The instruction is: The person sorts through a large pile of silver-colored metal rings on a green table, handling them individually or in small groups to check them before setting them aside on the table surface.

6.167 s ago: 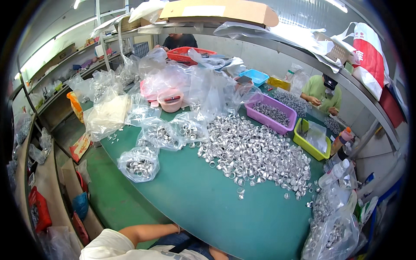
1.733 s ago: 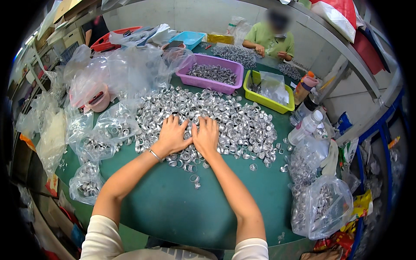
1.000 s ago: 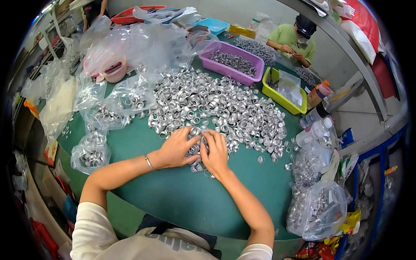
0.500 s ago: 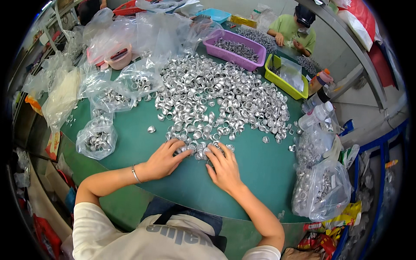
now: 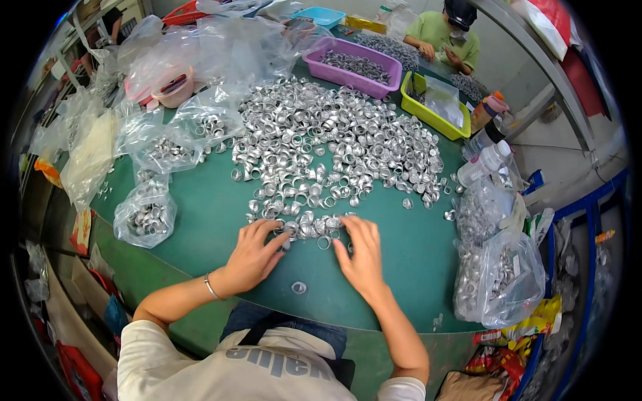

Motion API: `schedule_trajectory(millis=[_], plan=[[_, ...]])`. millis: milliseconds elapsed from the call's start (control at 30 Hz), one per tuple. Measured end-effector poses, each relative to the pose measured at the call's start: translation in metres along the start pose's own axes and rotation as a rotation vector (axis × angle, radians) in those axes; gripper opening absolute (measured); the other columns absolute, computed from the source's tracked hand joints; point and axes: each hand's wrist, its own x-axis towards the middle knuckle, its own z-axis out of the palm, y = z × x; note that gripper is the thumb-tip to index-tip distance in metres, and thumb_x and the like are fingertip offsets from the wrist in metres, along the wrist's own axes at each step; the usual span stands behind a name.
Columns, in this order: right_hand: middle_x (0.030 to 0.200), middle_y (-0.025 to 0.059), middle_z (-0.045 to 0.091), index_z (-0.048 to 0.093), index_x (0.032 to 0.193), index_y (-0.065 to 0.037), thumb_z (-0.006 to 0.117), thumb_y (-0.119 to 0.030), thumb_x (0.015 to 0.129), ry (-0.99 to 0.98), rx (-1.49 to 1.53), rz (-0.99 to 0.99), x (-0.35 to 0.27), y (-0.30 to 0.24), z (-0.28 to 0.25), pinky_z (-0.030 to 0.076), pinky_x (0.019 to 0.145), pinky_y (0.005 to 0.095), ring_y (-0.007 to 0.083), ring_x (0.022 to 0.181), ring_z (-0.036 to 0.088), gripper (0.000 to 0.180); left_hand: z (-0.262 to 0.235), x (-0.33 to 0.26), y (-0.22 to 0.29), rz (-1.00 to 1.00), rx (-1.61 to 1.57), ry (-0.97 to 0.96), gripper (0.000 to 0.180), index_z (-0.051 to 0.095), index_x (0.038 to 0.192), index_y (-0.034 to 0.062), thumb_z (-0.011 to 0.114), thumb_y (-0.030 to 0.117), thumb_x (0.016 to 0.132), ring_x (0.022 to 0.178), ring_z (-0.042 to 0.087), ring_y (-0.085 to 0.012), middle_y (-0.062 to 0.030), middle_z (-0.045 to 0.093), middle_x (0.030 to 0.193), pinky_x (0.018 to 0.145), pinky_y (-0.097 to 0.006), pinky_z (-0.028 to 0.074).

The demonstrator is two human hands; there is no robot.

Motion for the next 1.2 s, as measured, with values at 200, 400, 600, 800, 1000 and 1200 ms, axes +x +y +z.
schedule_trajectory(millis=[200, 400, 600, 800, 1000, 1200], plan=[[0.101, 0.009, 0.057, 0.061, 0.101, -0.004, 0.064, -0.002, 0.077, -0.054, -0.147, -0.066, 0.008, 0.014, 0.023, 0.043, 0.077, 0.04, 0.0284, 0.091, 0.054, 0.024, 0.014, -0.01, 0.036, 0.33, -0.118, -0.164, 0.046, 0.055, 0.121, 0.0119, 0.067, 0.027, 0.079, 0.129, 0.034, -0.0352, -0.0113, 0.041, 0.136, 0.103, -0.055, 0.027], [0.097, 0.0115, 0.061, 0.062, 0.103, -0.003, 0.059, 0.009, 0.076, 0.092, 0.049, -0.015, 0.001, 0.025, 0.022, 0.047, 0.074, 0.0332, 0.0267, 0.084, 0.059, 0.03, 0.045, -0.019, 0.046, 0.365, -0.14, -0.105, 0.038, 0.057, 0.107, 0.0033, 0.061, 0.033, 0.084, 0.117, 0.044, -0.0341, -0.0165, 0.049, 0.122, 0.097, -0.049, 0.036], [0.092, 0.0073, 0.066, 0.06, 0.104, 0.004, 0.057, 0.009, 0.084, 0.087, 0.805, 0.652, -0.028, 0.033, -0.005, 0.046, 0.067, 0.019, 0.0084, 0.076, 0.059, 0.021, 0.039, -0.033, 0.052, 0.429, -0.29, -0.251, 0.029, 0.058, 0.099, 0.0056, 0.063, 0.029, 0.083, 0.091, 0.05, -0.0219, -0.0088, 0.053, 0.103, 0.073, -0.035, 0.043], [0.089, 0.0098, 0.063, 0.066, 0.084, 0.0, 0.059, 0.013, 0.07, -0.105, 0.053, 0.295, -0.056, 0.025, -0.046, 0.046, 0.064, 0.031, 0.0198, 0.074, 0.059, 0.02, 0.033, -0.043, 0.048, 0.46, -0.347, -0.377, 0.021, 0.057, 0.096, 0.0032, 0.061, 0.018, 0.081, 0.092, 0.05, -0.0257, -0.0112, 0.051, 0.099, 0.072, -0.033, 0.048], [0.093, 0.013, 0.06, 0.065, 0.088, 0.0, 0.057, 0.01, 0.068, -0.194, -0.342, 0.096, -0.06, 0.05, -0.073, 0.046, 0.08, 0.0386, 0.0316, 0.086, 0.056, 0.023, 0.027, 0.005, 0.015, 0.253, -0.128, -0.152, 0.031, 0.056, 0.104, 0.0013, 0.057, 0.006, 0.073, 0.1, 0.05, -0.0315, -0.0134, 0.052, 0.107, 0.08, -0.036, 0.047], [0.093, 0.0136, 0.06, 0.057, 0.108, -0.001, 0.065, -0.007, 0.079, -0.034, -0.212, 0.117, -0.017, 0.043, -0.038, 0.045, 0.079, 0.0392, 0.0322, 0.089, 0.055, 0.031, 0.03, 0.012, 0.016, 0.25, 0.06, -0.063, 0.034, 0.058, 0.106, 0.0008, 0.055, 0.004, 0.072, 0.109, 0.047, -0.0326, -0.0151, 0.049, 0.118, 0.089, -0.041, 0.036]])
